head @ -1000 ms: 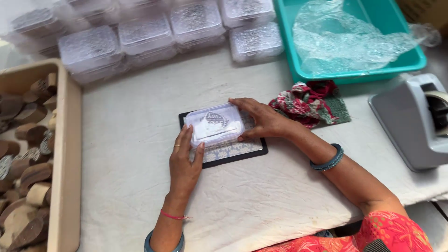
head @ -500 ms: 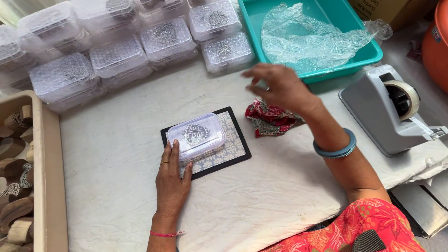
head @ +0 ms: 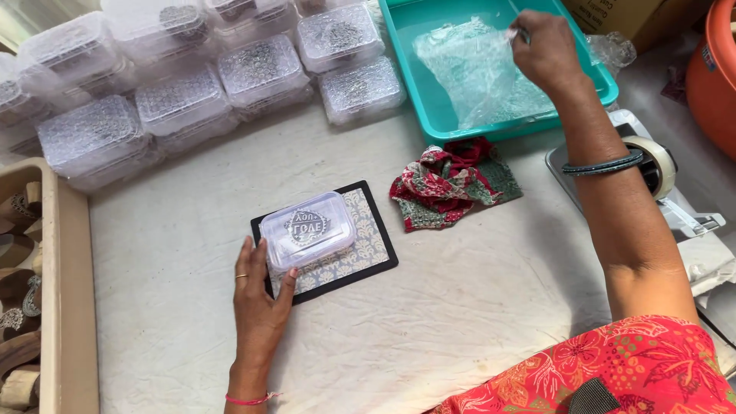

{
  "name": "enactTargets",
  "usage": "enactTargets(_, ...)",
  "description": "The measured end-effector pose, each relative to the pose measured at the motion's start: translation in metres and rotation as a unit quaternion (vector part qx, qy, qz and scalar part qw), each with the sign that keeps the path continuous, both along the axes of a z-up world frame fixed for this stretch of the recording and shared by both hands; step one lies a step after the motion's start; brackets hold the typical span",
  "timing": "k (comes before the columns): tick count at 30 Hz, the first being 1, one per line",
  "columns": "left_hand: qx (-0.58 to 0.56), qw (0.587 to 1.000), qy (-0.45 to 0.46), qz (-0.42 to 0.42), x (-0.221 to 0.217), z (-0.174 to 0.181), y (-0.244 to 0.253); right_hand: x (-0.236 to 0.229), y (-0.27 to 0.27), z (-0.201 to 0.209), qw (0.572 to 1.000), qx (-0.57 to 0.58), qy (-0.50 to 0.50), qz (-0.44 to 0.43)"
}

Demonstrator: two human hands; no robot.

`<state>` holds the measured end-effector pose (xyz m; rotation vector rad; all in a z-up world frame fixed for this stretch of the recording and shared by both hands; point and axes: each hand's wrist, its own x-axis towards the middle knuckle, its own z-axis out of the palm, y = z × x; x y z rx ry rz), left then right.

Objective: The person cleans a small plastic container with a cloth, places a wooden stamp inside, and closes the lid. They then wrap the container in bubble wrap and secure it with tape using a dispenser.

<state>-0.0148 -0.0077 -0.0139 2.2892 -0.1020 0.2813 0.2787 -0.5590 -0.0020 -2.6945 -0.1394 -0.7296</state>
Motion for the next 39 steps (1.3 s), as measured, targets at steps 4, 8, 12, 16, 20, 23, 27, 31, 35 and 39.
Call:
enactTargets(4, 0.033, 0.998, -0.052, 0.02, 0.01, 0.049, -0.034, -0.008, -0.023, 0.031, 0.98, -0.013, -0.176, 0.094)
enactTargets(8, 0.025, 0.98, -0.168, -0.101, 0.04, 0.079, -0.091, -0.054, 0.026, 0.088, 0.96, 0.034, -0.201, 0.193)
enactTargets(12, 0.033, 0.955, -0.256, -0.145, 0.072, 0.092, -0.172, -0.127, 0.108, 0.144, 0.957, 0.001, -0.218, 0.192)
enactTargets(16, -0.045, 0.943, -0.312, -0.109, 0.097, 0.082, -0.205, -0.158, 0.129, 0.16, 0.937, -0.022, -0.193, 0.291)
enactTargets(20, -0.168, 0.972, -0.15, -0.063, 0.127, 0.085, -0.16, -0.183, 0.136, 0.193, 0.96, -0.075, -0.062, 0.263)
enactTargets(23, -0.227, 0.942, -0.215, -0.121, 0.128, 0.106, -0.095, -0.17, 0.117, 0.177, 0.957, -0.145, -0.048, 0.245)
enactTargets(27, -0.171, 0.977, -0.121, -0.043, 0.104, 0.154, -0.048, -0.155, 0.117, 0.161, 0.948, -0.142, -0.1, 0.267)
enactTargets(31, -0.101, 0.977, -0.186, -0.022, 0.099, 0.162, -0.003, -0.156, 0.15, 0.162, 0.949, -0.094, -0.128, 0.271)
enactTargets(35, -0.049, 0.962, -0.269, -0.015, 0.095, 0.152, 0.038, -0.15, 0.186, 0.149, 0.932, -0.105, -0.216, 0.272)
enactTargets(39, 0.041, 0.974, -0.165, 0.148, 0.088, 0.149, 0.061, -0.144, 0.225, 0.142, 0.925, -0.116, -0.244, 0.266)
